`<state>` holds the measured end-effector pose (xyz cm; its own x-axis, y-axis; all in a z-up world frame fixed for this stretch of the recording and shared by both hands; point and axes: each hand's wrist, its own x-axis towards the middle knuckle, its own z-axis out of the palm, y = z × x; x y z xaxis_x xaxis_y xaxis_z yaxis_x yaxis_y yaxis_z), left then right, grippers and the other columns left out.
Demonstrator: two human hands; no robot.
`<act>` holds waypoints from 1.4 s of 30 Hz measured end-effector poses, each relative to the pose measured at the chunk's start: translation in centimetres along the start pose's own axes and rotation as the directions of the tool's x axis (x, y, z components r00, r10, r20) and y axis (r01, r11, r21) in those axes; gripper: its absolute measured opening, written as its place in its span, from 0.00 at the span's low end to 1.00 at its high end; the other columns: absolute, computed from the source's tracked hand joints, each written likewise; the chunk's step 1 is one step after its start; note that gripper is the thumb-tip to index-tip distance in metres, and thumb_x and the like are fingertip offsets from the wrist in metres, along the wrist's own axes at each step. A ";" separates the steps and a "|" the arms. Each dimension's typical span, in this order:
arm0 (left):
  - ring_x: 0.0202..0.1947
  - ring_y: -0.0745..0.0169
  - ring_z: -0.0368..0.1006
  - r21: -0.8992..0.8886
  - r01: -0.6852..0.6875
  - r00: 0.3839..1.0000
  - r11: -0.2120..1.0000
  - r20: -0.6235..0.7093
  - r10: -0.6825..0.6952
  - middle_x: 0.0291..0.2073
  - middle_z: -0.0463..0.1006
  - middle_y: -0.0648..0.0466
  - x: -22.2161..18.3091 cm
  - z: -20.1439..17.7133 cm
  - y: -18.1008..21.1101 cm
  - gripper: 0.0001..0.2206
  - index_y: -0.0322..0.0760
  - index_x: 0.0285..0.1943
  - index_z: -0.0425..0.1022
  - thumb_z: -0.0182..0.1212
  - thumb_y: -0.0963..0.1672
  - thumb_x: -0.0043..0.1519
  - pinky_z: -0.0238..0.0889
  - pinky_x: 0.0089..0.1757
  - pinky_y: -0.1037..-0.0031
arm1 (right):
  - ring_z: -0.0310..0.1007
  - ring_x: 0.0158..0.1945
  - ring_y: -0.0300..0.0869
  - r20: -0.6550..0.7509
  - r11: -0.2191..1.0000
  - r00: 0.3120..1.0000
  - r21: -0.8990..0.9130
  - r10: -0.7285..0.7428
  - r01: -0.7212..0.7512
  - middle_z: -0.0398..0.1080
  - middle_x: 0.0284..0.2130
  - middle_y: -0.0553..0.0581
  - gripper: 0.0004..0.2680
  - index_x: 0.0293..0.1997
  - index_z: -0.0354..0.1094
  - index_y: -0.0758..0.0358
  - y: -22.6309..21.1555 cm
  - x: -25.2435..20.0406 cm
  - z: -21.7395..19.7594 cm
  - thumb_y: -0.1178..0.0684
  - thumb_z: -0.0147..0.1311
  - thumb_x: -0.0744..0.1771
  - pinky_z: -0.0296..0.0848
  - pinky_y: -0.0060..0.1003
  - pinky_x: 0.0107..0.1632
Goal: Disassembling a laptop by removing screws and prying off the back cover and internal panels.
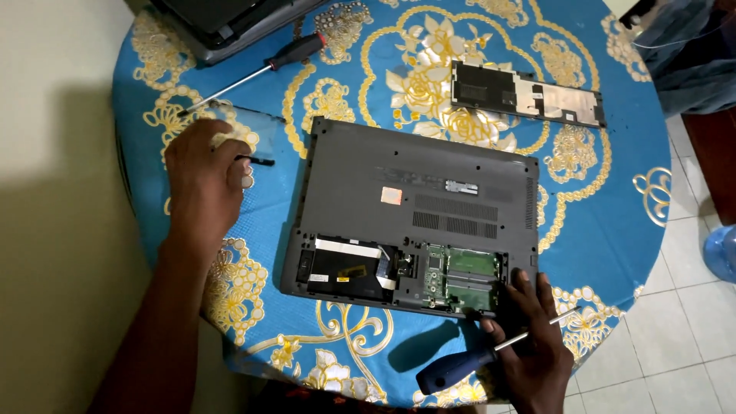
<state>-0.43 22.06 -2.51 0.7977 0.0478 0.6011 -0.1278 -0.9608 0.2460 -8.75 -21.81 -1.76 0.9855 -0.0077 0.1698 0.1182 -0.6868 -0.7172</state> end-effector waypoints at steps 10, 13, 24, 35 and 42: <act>0.45 0.50 0.72 -0.382 -0.018 0.995 0.924 -0.095 -0.021 0.45 0.78 0.41 -0.4 -5.5 9.1 0.07 0.27 0.47 0.75 0.63 0.32 0.63 0.67 0.47 0.61 | 0.49 0.80 0.55 -0.024 0.998 1.000 -0.060 -0.004 0.003 0.66 0.67 0.65 0.20 0.57 0.70 0.66 0.2 0.0 0.2 0.61 0.64 0.59 0.53 0.56 0.76; 0.44 0.52 0.73 -0.421 -0.079 0.997 0.904 -0.034 0.071 0.44 0.79 0.44 -1.2 -6.2 13.0 0.08 0.30 0.44 0.77 0.61 0.33 0.59 0.64 0.49 0.60 | 0.50 0.80 0.54 -0.032 0.999 0.999 -0.036 0.005 -0.006 0.66 0.66 0.65 0.19 0.56 0.70 0.68 0.1 0.0 0.2 0.61 0.62 0.60 0.55 0.54 0.75; 0.59 0.51 0.63 -0.371 -0.179 0.813 0.911 0.465 0.350 0.55 0.71 0.52 -5.0 -4.5 14.3 0.18 0.38 0.55 0.75 0.68 0.45 0.56 0.54 0.57 0.52 | 0.50 0.80 0.57 -0.019 0.999 0.999 -0.035 -0.037 0.037 0.66 0.66 0.65 0.18 0.55 0.70 0.70 0.4 0.2 0.1 0.57 0.62 0.61 0.56 0.53 0.74; 0.76 0.50 0.46 -0.163 -0.202 0.810 0.966 0.526 0.258 0.75 0.57 0.48 -5.5 -1.9 12.3 0.32 0.46 0.78 0.56 0.55 0.54 0.63 0.30 0.69 0.46 | 0.47 0.81 0.55 -0.029 0.999 0.999 0.008 -0.037 0.037 0.65 0.68 0.64 0.18 0.55 0.70 0.70 0.2 0.1 0.1 0.60 0.64 0.60 0.55 0.52 0.75; 0.69 0.49 0.56 -0.253 -0.251 0.786 0.935 0.510 0.349 0.68 0.63 0.48 -3.7 -2.8 12.8 0.29 0.42 0.70 0.67 0.61 0.52 0.60 0.38 0.68 0.43 | 0.48 0.80 0.55 -0.029 0.998 0.998 -0.044 -0.051 0.050 0.66 0.67 0.63 0.18 0.54 0.71 0.68 0.0 0.2 0.2 0.59 0.65 0.60 0.55 0.53 0.75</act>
<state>-6.60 10.36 0.54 0.8833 -0.4366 0.1709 -0.4682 -0.8409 0.2713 -8.52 -21.72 -1.87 0.9741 0.0065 0.2259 0.1618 -0.7177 -0.6773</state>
